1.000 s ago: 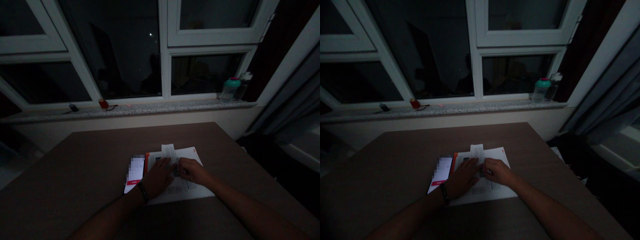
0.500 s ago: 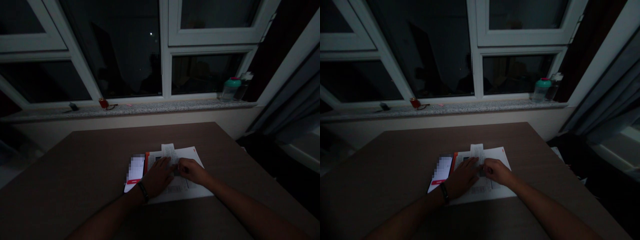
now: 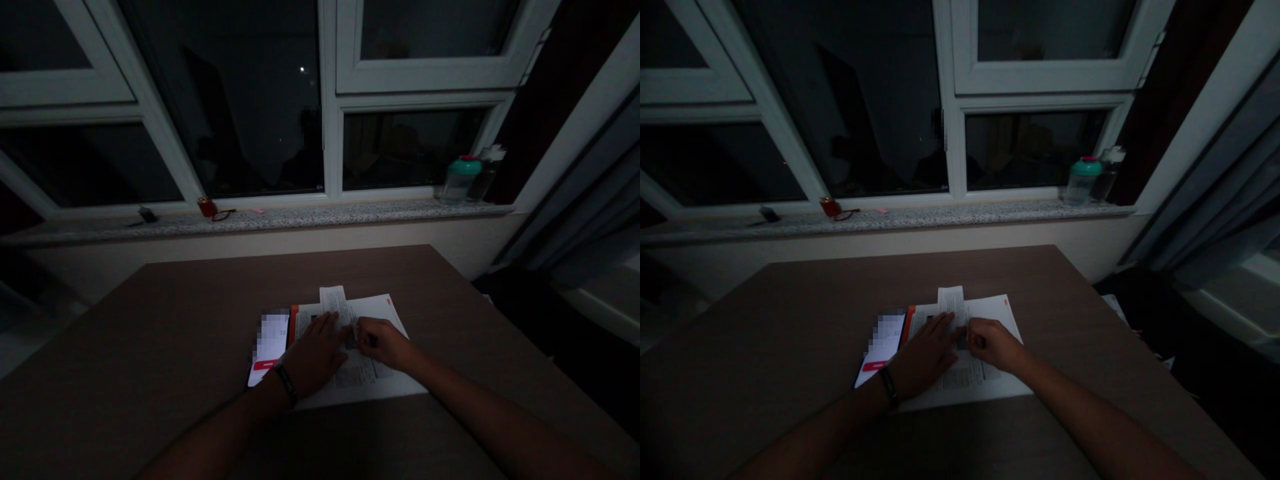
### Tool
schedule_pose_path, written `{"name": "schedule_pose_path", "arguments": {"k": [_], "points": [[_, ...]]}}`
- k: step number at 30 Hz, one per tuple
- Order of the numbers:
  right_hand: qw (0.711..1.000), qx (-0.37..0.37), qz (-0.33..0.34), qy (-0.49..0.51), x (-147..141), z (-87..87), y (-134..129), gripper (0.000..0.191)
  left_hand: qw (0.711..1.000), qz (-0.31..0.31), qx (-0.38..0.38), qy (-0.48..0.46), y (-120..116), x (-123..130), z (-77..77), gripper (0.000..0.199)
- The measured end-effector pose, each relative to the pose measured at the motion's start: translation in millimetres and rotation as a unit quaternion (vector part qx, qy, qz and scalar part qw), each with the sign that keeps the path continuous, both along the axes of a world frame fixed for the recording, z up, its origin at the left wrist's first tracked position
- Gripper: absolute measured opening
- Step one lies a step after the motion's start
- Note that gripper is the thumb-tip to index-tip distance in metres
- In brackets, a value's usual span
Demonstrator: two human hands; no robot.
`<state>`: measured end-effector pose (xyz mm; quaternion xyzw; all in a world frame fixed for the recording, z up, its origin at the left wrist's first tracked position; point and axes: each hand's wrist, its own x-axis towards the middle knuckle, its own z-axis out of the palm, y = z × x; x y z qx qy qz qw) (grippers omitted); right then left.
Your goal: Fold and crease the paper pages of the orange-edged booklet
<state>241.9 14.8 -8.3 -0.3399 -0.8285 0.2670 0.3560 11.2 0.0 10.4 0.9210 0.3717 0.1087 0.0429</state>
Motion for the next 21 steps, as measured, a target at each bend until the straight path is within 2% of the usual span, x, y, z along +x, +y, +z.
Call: {"name": "schedule_pose_path", "arguments": {"k": [5,7,9,13,15,21], "points": [[0.996,-0.017,0.086,-0.001,2.7,0.0,-2.7,0.021,1.0,0.003,-0.008,0.002,0.6,0.2,-1.2,0.055],[0.995,-0.021,0.101,-0.001,2.9,2.0,-4.4,0.023,1.0,0.005,-0.008,0.003,0.8,0.6,-1.3,0.054],[0.996,-0.038,0.077,0.0,2.2,3.4,-4.6,0.019,1.0,0.008,-0.008,0.009,0.8,0.9,-1.0,0.056],[0.998,-0.053,-0.016,0.008,0.3,1.9,-0.8,0.014,1.0,0.006,-0.002,0.017,0.3,1.0,0.4,0.055],[0.999,-0.05,-0.019,0.007,0.3,0.3,0.8,0.014,1.0,0.004,-0.003,0.016,0.1,0.8,1.1,0.054],[0.993,-0.042,0.111,0.0,3.4,1.5,-3.1,0.02,1.0,-0.001,-0.004,-0.001,0.5,-0.6,0.3,0.052]]}}
